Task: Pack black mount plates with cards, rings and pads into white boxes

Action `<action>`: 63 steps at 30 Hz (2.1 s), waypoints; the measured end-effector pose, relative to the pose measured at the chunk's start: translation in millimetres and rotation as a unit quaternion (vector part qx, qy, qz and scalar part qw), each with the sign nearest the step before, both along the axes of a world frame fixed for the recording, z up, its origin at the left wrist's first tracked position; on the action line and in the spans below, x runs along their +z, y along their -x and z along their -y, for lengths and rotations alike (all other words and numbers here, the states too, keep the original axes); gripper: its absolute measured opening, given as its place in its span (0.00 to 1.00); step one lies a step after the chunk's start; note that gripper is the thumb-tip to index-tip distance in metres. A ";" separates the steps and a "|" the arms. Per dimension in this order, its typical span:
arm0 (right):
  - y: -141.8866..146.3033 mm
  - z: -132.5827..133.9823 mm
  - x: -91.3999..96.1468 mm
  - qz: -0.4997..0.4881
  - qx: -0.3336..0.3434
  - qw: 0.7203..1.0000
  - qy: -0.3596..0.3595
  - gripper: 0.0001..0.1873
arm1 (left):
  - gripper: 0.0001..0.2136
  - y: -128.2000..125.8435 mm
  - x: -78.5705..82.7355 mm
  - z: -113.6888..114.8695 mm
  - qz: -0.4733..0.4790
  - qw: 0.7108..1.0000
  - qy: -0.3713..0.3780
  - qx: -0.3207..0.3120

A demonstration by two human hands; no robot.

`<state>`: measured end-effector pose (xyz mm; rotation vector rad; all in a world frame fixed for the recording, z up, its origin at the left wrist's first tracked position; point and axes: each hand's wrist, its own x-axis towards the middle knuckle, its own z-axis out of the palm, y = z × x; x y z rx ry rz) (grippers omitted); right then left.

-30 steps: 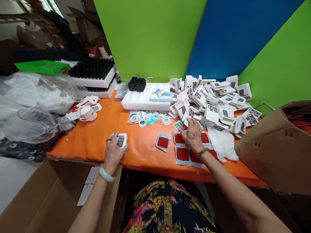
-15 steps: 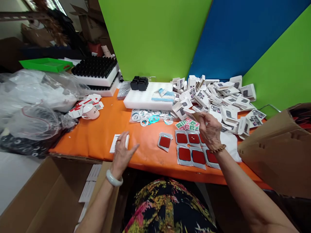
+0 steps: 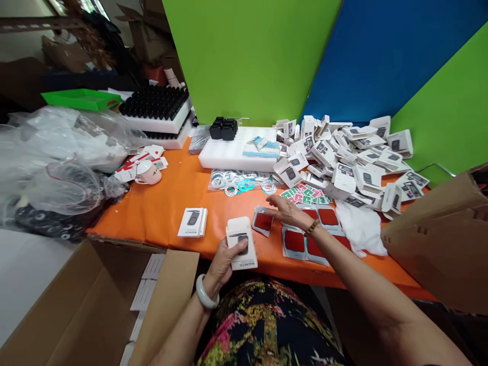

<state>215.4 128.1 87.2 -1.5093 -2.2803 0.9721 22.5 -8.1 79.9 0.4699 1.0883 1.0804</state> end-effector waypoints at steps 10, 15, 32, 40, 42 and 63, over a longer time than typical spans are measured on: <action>23.0 -3.8 -12.6 0.055 0.047 0.996 0.058 0.21 | 0.19 -5.6 -21.1 -16.9 0.097 0.993 0.042 0.051; 18.6 15.1 -13.8 -0.025 0.060 0.995 0.077 0.11 | 0.21 0.3 -24.1 -13.6 0.109 0.991 0.040 0.060; -34.3 34.9 62.5 -0.167 0.106 0.966 0.165 0.19 | 0.19 -26.4 -12.9 5.8 -0.012 0.977 -0.002 -0.211; -14.3 59.3 43.3 -0.230 0.078 0.962 0.123 0.17 | 0.19 -41.5 -9.3 16.6 0.057 0.973 0.002 -0.224; -13.5 69.0 32.7 -0.255 0.049 0.958 0.125 0.16 | 0.19 -41.1 -12.3 20.1 0.066 0.973 0.009 -0.220; -34.3 133.4 -1.9 -0.190 0.086 0.975 0.080 0.11 | 0.23 -20.9 -41.1 52.0 -0.042 0.985 -0.100 -0.131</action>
